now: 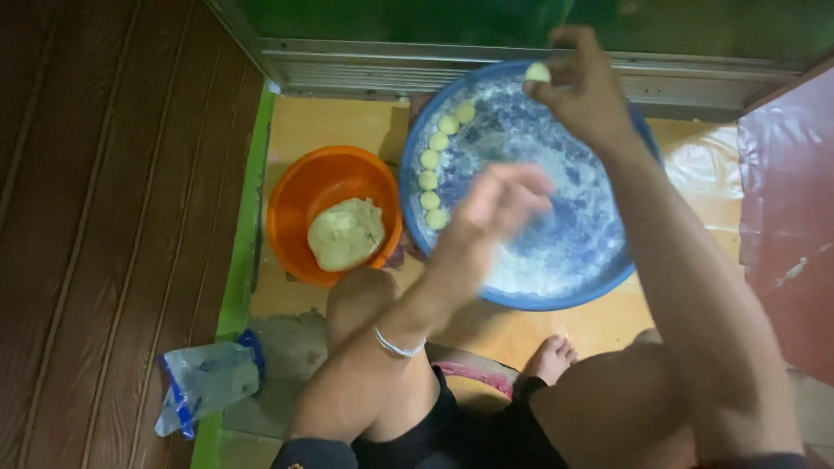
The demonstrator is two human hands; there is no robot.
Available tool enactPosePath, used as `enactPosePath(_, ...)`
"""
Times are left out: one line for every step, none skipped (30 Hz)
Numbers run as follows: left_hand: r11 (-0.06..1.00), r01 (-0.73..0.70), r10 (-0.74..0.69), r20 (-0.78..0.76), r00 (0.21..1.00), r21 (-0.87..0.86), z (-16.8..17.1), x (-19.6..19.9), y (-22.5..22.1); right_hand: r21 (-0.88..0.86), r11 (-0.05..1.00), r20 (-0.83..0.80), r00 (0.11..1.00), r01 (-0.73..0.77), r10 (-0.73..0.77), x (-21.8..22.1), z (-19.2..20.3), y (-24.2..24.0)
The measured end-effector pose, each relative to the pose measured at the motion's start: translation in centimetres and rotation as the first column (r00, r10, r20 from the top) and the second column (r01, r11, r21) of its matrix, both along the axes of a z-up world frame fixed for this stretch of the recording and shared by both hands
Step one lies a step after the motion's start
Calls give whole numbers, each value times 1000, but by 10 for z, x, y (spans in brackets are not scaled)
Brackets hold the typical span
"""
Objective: Shaping small pieces of dough into balls by rolling them between palms and placing them in a bowl.
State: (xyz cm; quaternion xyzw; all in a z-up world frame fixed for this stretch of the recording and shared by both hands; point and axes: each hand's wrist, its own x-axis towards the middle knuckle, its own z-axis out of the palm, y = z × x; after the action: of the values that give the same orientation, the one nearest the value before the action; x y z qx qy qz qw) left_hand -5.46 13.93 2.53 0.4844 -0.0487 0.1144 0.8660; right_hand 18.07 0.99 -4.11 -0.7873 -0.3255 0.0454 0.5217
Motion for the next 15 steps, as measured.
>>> enactPosePath(892, -19, -3, 47, 999, 451, 2, -4, -6, -109, 993, 67, 997, 48, -41, 10, -24, 2)
enactPosePath(591, -52, -25, 82, 996, 805, 2, -6, -11, -211, 973, 135, 988, 98, -70, 20, -50, 8)
enactPosePath(584, -51, -20, 77, 997, 810, -10, -12, -10, -204, 975, 129, 990, 90, -65, 30, -68, 13)
enactPosePath(249, -104, -116, 137, 984, 963, -23, -21, -12, -308, 946, 135, 989, 105, -66, 34, -87, 13)
enactPosePath(-113, -184, -232, 154, 960, 976, -35, -30, -14, -409, 905, 140, 988, 118, -66, 38, -106, 12)
enactPosePath(-112, -182, -235, 152, 960, 977, -52, -37, -23, -410, 904, 138, 988, 120, -68, 45, -126, 12)
enactPosePath(-270, -4, -220, -57, 974, 963, -68, -44, -31, -430, 895, 125, 990, 116, -68, 51, -146, 12)
enactPosePath(-423, 166, -156, -252, 955, 891, -83, -49, -36, -440, 892, 121, 991, 104, -56, 62, -163, 21)
enactPosePath(-429, 165, -143, -247, 958, 888, -77, -44, -35, -432, 897, 127, 991, 97, -46, 63, -156, 29)
enactPosePath(-358, 159, -167, -231, 958, 920, -71, -42, -34, -514, 850, 117, 991, 113, -62, 59, -153, 38)
enactPosePath(-285, 153, -190, -212, 959, 946, -66, -40, -33, -592, 796, 109, 991, 128, -78, 55, -151, 46)
enactPosePath(-290, 157, -186, -217, 958, 944, -62, -39, -34, -588, 799, 105, 992, 124, -76, 59, -158, 51)
enactPosePath(-175, 105, -129, -129, 983, 979, -59, -37, -35, -519, 845, 152, 987, 131, -59, 63, -165, 56)
enactPosePath(-56, 43, -62, -47, 997, 998, -56, -37, -38, -454, 881, 199, 979, 133, -45, 65, -173, 57)
enactPosePath(-54, 49, -60, -52, 997, 997, -56, -35, -38, -456, 881, 194, 980, 128, -42, 69, -180, 61)
